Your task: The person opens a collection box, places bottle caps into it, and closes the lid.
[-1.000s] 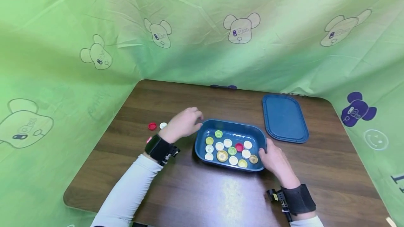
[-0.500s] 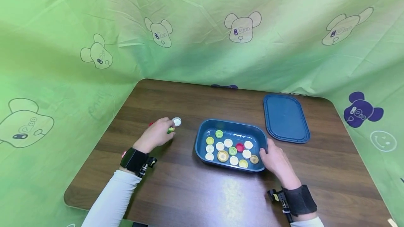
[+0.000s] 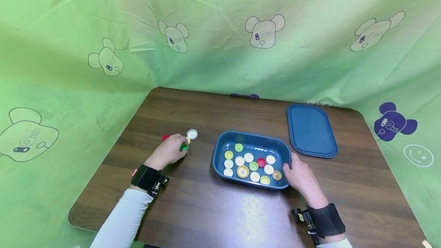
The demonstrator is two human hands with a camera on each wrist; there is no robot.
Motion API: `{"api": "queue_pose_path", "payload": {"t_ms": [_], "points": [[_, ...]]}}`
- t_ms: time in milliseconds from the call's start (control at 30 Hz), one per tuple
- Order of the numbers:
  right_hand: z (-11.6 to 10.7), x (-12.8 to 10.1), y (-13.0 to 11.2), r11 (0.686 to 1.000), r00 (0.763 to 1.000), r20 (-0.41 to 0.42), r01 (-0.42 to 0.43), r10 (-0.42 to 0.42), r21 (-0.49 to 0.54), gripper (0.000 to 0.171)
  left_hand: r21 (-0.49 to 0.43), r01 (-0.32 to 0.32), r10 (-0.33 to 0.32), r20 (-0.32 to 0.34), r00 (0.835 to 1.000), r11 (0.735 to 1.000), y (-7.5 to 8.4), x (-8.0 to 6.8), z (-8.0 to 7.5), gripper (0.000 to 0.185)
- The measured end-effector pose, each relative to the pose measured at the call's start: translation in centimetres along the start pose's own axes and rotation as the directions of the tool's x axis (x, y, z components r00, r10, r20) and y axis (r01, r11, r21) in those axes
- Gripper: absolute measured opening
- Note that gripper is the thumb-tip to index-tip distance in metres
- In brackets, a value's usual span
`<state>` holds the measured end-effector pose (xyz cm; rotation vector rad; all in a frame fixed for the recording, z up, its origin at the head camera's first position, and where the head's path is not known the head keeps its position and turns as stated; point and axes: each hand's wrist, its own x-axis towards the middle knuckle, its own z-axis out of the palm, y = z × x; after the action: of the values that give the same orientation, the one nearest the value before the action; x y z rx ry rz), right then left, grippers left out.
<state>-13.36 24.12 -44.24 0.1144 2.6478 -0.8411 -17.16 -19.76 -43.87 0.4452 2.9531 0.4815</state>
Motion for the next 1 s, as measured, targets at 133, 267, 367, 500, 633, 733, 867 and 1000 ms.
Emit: {"api": "queue_pose_path", "payload": {"t_ms": [133,267,367,500,633,733,867,1000], "points": [[0.0,-0.1,0.0,1.0,1.0,-0.001,-0.005,0.005,0.003,0.059,0.009,0.008,-0.008,-0.003,1.0,1.0,-0.1,0.1,0.2,0.028],[0.0,-0.1,0.0,1.0,1.0,-0.004,-0.005,0.005,0.004,0.059,0.012,0.01,-0.01,-0.002,1.0,1.0,-0.1,0.2,0.3,0.029],[0.0,-0.1,0.0,1.0,1.0,-0.007,-0.001,0.001,0.003,0.059,0.01,0.013,-0.013,0.0,1.0,1.0,0.0,0.4,0.4,0.028],[0.0,-0.1,-0.1,1.0,1.0,-0.005,-0.001,0.001,0.006,0.058,0.004,0.009,-0.009,0.003,1.0,1.0,0.0,0.4,0.7,0.023],[0.1,-0.2,-0.1,1.0,1.0,0.001,-0.005,0.005,0.018,0.059,0.009,-0.015,0.015,0.0,1.0,1.0,0.1,0.4,0.8,0.017],[0.1,-0.2,-0.1,1.0,1.0,-0.001,-0.007,0.007,0.02,0.059,0.019,-0.037,0.037,-0.006,0.999,0.999,0.2,0.4,0.7,0.014],[0.1,-0.1,0.0,1.0,1.0,-0.01,-0.003,0.003,0.01,0.059,0.032,-0.061,0.061,-0.022,0.998,0.998,0.7,0.6,0.4,0.012],[0.1,0.0,0.0,1.0,1.0,-0.012,0.001,-0.001,0.008,0.059,0.032,-0.077,0.078,-0.027,0.997,0.996,2.0,1.0,-0.2,0.012]]}}
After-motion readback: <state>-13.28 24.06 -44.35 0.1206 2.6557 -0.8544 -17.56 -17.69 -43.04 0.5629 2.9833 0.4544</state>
